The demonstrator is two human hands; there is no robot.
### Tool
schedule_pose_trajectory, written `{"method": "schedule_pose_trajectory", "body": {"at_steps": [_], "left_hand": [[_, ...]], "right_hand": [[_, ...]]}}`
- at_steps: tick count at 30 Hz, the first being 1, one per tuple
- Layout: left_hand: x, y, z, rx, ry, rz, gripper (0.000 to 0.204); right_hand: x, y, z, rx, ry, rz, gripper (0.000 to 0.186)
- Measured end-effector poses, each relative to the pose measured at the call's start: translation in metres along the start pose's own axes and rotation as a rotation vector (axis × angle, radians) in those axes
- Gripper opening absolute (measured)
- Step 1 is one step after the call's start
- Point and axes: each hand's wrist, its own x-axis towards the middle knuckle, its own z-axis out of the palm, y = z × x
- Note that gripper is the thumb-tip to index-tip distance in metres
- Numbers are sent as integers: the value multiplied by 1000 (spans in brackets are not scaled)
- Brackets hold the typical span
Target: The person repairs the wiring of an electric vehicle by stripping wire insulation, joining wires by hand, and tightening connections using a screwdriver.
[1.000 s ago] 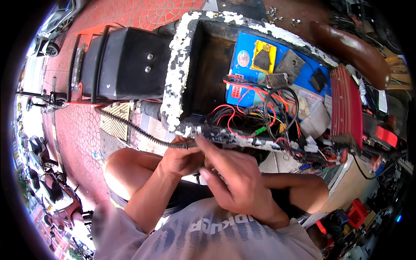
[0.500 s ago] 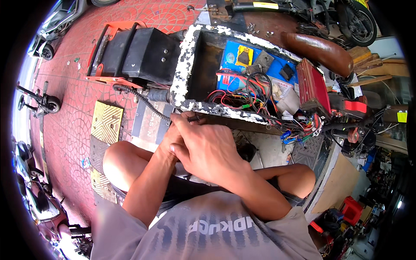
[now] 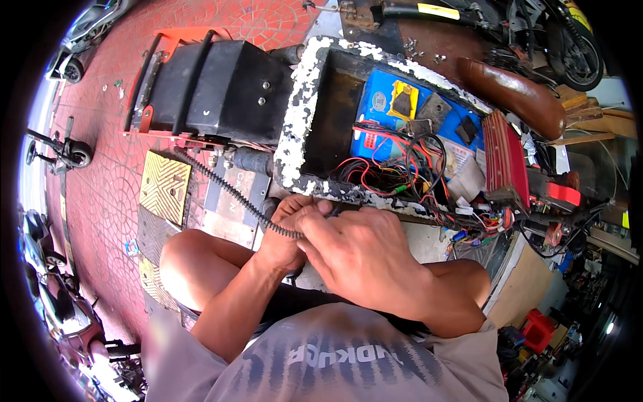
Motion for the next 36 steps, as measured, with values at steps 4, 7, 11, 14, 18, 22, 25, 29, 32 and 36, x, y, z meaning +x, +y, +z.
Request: {"method": "schedule_pose_trajectory", "body": {"at_steps": [4,7,11,14,18,22,25,29,32,36], "left_hand": [[1,3,10,-68,-114,41,14],[-3,-2,10,-76,-69,31,15],[-7,4,25,2,65,-36,17],[-8,0,28,43,101,11,18],[-6,9,24,76,19,-6,18],[-5,14,22,270,52,-44,17],[-2,7,14,185,-29,19,24],[2,6,22,93,41,50,15],[4,10,17,74,34,0,11],[12,15,4,157,-8,6,10]], "right_hand": [[6,20,3,38,41,-139,20],[10,31,6,93,28,-201,24],[13,36,13,110,179,-241,26],[10,36,7,101,102,-230,28],[9,35,4,92,121,-222,26],[5,33,12,92,165,-200,18],[2,29,20,138,245,-187,26],[-6,18,16,100,189,-112,27],[-15,13,16,77,201,-105,29],[-15,8,29,63,279,-95,20]]}}
